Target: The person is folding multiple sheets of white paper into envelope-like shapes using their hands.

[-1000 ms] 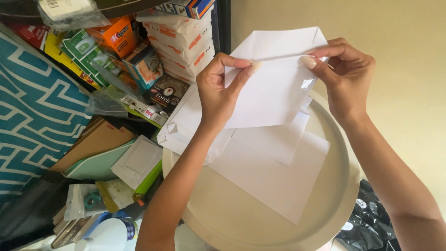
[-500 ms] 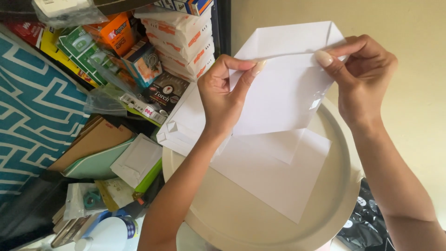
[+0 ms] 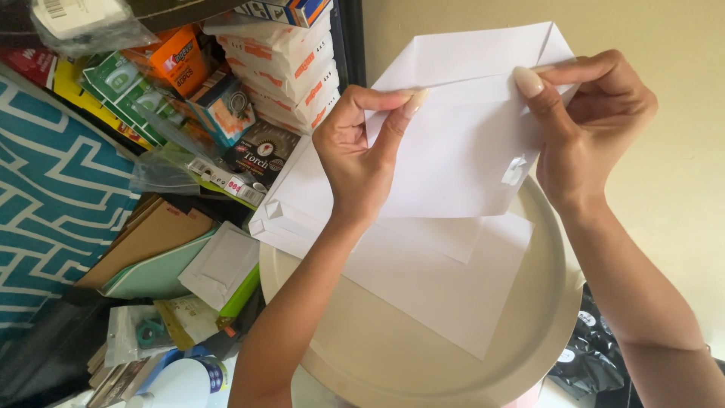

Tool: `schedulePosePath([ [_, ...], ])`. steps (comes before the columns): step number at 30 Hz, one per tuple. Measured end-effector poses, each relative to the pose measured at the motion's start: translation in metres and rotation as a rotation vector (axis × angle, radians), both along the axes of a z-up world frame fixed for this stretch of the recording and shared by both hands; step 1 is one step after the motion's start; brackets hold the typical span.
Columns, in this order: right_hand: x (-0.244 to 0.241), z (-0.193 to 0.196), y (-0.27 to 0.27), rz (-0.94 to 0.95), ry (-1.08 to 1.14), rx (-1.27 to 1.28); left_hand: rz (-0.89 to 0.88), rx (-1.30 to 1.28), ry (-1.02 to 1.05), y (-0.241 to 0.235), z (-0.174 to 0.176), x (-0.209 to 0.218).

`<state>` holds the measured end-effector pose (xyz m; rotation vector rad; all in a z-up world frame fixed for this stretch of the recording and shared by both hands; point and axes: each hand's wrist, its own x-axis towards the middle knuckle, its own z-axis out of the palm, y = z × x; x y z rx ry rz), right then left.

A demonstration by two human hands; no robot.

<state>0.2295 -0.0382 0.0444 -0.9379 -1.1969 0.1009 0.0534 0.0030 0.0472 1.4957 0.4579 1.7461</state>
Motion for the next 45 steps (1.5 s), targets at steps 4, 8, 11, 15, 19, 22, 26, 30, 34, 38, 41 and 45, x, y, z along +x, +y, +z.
schedulePosePath([
  [4, 0.001, 0.003, -0.002, -0.030, -0.050, -0.005, -0.018, -0.018, -0.041, -0.002, 0.003, 0.001],
  [8, 0.002, 0.004, -0.002, 0.006, -0.011, 0.014, -0.041, -0.045, -0.105, -0.004, 0.002, 0.002],
  [11, -0.001, 0.006, -0.004, 0.036, 0.001, 0.035, -0.050, -0.077, -0.127, -0.006, 0.001, 0.000],
  [15, -0.001, 0.011, -0.004, 0.076, -0.032, 0.071, -0.062, -0.067, -0.141, -0.007, 0.004, 0.001],
  [19, 0.001, 0.014, -0.006, 0.113, -0.027, 0.024, -0.042, -0.085, -0.104, -0.006, 0.008, 0.001],
  [22, 0.003, 0.015, -0.007, 0.080, -0.103, 0.059, -0.048, -0.087, -0.111, -0.006, 0.007, 0.000],
  [26, 0.005, 0.017, -0.011, 0.040, -0.153, -0.006, -0.082, -0.130, -0.064, -0.007, 0.006, -0.003],
  [30, 0.011, 0.014, -0.014, 0.127, -0.093, -0.287, -0.167, -0.295, 0.274, -0.008, 0.005, -0.020],
  [34, 0.022, -0.043, 0.015, 0.310, 0.053, -0.535, -0.030, -0.280, 0.588, -0.004, -0.039, -0.034],
  [38, 0.018, -0.093, 0.034, 0.344, 0.113, -0.846, 0.307, 0.181, 1.115, -0.019, -0.092, -0.025],
  [41, 0.017, -0.118, 0.045, 0.288, -0.005, -0.996, 0.270, 0.299, 1.308, -0.025, -0.113, -0.016],
  [45, 0.011, -0.130, 0.046, 0.220, -0.177, -1.124, 0.159, 0.315, 1.396, -0.019, -0.141, -0.007],
])
